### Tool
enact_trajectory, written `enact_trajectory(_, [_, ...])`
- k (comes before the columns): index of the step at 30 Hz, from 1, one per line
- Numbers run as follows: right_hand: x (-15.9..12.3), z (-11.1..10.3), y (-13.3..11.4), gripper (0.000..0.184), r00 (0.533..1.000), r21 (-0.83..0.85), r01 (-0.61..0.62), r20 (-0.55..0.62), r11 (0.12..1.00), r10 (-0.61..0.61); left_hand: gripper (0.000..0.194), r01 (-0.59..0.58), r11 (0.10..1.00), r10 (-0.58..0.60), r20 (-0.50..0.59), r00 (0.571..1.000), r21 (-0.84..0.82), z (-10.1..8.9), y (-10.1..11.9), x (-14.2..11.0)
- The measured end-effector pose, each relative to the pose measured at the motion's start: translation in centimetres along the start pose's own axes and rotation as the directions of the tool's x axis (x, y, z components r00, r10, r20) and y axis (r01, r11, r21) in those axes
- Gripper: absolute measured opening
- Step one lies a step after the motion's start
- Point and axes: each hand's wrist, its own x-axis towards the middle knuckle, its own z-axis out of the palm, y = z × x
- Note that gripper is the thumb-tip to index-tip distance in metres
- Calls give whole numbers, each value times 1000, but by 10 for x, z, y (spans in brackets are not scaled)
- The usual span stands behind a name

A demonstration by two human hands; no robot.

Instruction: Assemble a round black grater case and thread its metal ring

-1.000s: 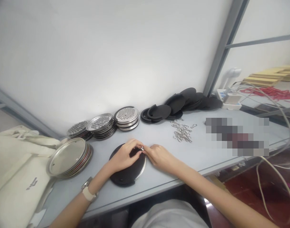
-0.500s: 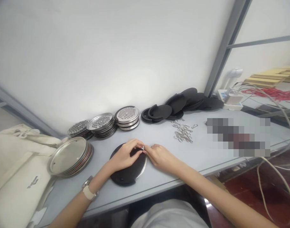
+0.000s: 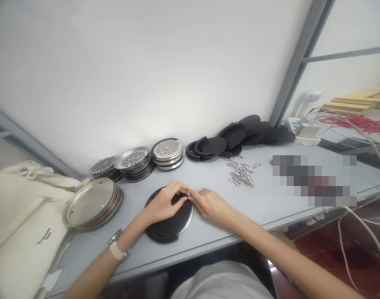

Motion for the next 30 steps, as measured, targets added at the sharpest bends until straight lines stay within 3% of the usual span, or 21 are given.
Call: enact_trajectory(30, [-1,-1,0,33,1000,-33,-13,13,999,14,21,-26,999,25,17,1000,21,-1,-1,0])
